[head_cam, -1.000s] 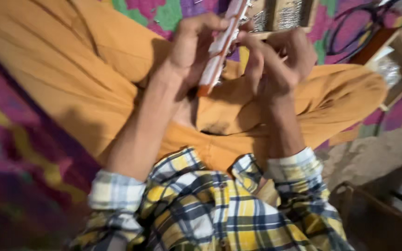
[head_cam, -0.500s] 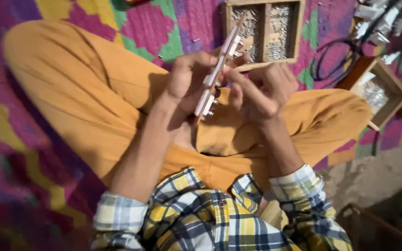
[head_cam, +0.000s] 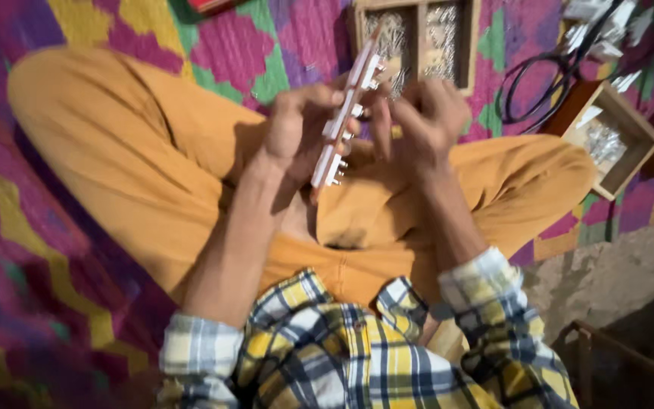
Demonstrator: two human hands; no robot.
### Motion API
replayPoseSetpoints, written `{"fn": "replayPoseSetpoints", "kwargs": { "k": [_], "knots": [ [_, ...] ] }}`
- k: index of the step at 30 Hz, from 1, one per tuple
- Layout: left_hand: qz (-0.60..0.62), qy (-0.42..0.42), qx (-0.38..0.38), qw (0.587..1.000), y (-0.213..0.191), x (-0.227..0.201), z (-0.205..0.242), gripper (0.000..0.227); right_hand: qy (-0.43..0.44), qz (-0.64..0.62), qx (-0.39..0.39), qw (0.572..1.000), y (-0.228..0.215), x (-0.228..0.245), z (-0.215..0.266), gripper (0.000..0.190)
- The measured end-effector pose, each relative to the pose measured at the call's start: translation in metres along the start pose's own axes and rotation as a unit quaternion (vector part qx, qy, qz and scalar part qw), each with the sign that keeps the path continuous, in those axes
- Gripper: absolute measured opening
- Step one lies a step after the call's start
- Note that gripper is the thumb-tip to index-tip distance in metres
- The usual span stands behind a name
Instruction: The person sits on the floor and assembles electrical switchboards by inserting white switches and sockets into colored plastic frames. They secure each component with screws from a nearby wooden box, handling multiple frames in orange, blue, and red.
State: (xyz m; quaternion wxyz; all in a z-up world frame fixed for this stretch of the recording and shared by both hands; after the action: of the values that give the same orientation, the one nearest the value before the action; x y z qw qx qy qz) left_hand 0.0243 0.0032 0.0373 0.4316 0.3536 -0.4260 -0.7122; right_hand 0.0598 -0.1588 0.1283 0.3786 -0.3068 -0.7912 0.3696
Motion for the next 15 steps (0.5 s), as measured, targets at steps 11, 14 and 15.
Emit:
{"fn": "replayPoseSetpoints", "kwargs": {
  "k": [11, 14, 15],
  "knots": [
    [-0.001, 0.085, -0.023, 0.996, 0.012, -0.014, 0.005, 0.047, 0.113, -0.017, 0.036, 0.993, 0.007, -0.028, -0.025, 0.014],
    [-0.024, 0.107, -0.007, 0.994, 0.025, -0.013, 0.006, 0.051, 0.184, 0.008, 0.222, 0.958, 0.015, -0.050, -0.022, 0.021],
    [-0.048, 0.120, 0.002, 0.992, 0.028, -0.015, 0.006, 0.053, 0.194, 0.007, 0.246, 0.950, 0.021, -0.055, -0.014, 0.019]
  ]
}}
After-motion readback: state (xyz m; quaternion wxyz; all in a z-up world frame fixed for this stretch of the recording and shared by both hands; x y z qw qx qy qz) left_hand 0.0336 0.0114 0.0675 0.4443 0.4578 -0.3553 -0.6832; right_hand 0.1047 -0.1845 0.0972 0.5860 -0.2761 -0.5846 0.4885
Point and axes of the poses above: each hand's wrist, its own z-axis away from the middle knuckle, its own y-axis out of the palm, x = y × z, the point moved 2 cm from there along -z, towards the middle knuckle, and after that the axes turned 14 degrees about y, right-handed, at the moved point
